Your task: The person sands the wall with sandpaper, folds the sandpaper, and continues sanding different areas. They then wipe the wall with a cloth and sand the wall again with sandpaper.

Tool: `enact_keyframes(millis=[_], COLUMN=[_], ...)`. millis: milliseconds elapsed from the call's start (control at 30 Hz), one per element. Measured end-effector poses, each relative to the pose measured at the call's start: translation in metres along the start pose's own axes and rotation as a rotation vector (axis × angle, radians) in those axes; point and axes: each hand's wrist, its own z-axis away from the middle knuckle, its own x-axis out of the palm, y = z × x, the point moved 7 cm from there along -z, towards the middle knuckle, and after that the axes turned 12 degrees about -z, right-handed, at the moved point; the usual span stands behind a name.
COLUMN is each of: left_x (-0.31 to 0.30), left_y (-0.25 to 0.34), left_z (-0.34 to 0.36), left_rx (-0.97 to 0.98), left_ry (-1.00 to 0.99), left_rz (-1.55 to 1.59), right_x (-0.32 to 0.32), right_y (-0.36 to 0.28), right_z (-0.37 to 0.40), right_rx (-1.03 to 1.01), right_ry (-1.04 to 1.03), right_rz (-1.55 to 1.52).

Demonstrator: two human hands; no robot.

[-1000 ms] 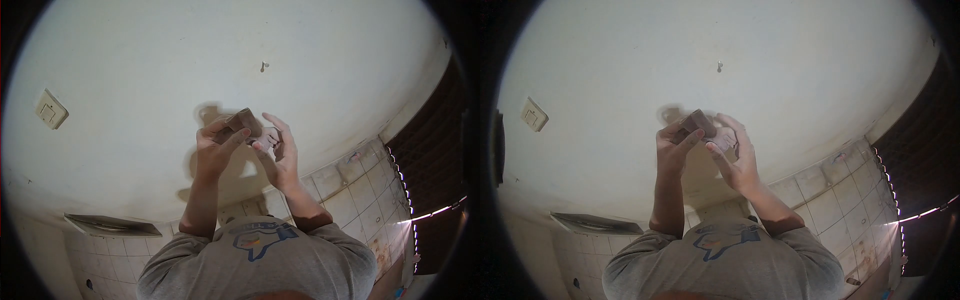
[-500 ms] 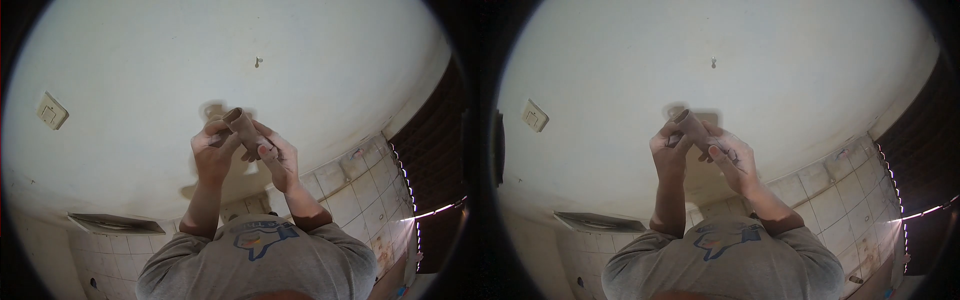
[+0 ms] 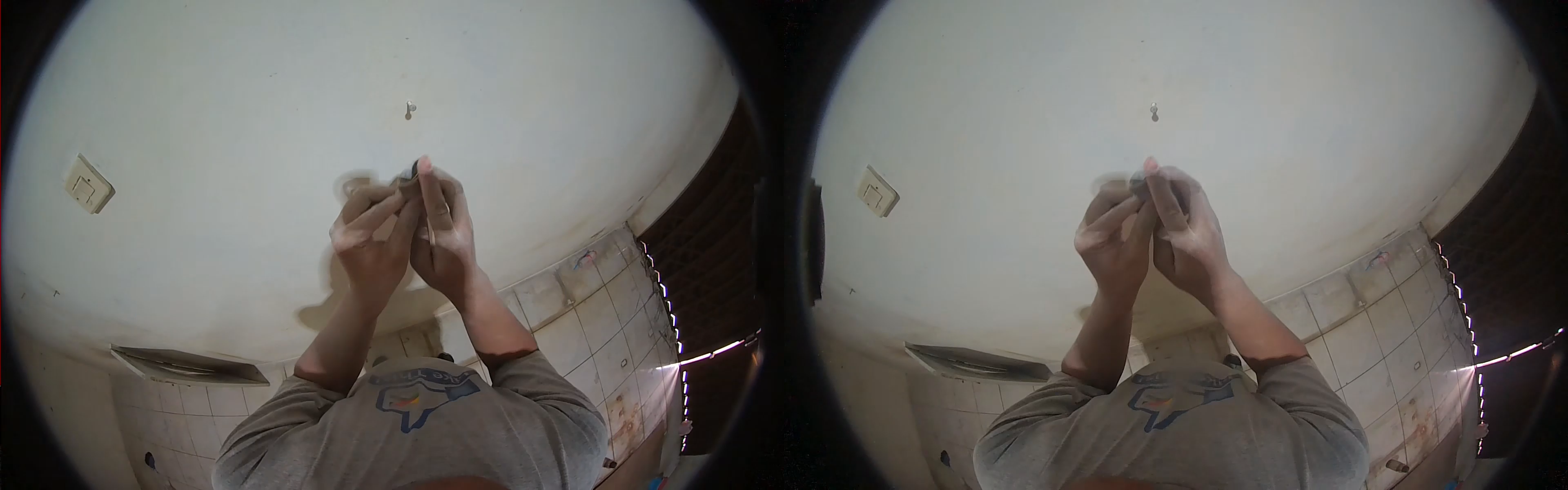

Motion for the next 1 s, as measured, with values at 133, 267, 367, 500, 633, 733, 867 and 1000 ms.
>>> enact_keyframes(millis=[133,267,367,500,633,733,867,1000], left_x=[0.009,-0.013,-0.033,-0.065,-0.075,-0.065,-0.053,-0.048], left_y=[0.018,-0.012,-0.033,-0.061,-0.081,-0.099,-0.099,-0.078], left_z=[-0.031,-0.014,0.027,0.099,0.140,0.164,0.164,0.146], left_rx=[0.116,0.066,-0.004,-0.311,-0.469,-0.402,-0.358,-0.425], left_ry=[0.053,0.084,-0.022,-0.096,-0.130,-0.237,-0.231,-0.161], left_rz=[-0.166,-0.041,-0.004,0.097,0.102,0.037,0.167,0.535], right_x=[-0.002,-0.016,-0.030,-0.038,-0.037,-0.032,-0.040,-0.036], right_y=[0.045,0.066,0.063,0.078,0.068,0.057,0.066,0.081], right_z=[0.004,-0.022,-0.042,-0.055,-0.082,-0.101,-0.096,-0.059], right_rx=[0.026,-0.062,-0.118,-0.221,-0.353,-0.400,-0.369,-0.345], right_ry=[0.276,0.211,0.203,0.080,-0.066,-0.203,-0.236,0.021], right_rz=[0.006,0.226,0.238,0.219,0.270,0.312,0.368,0.379])
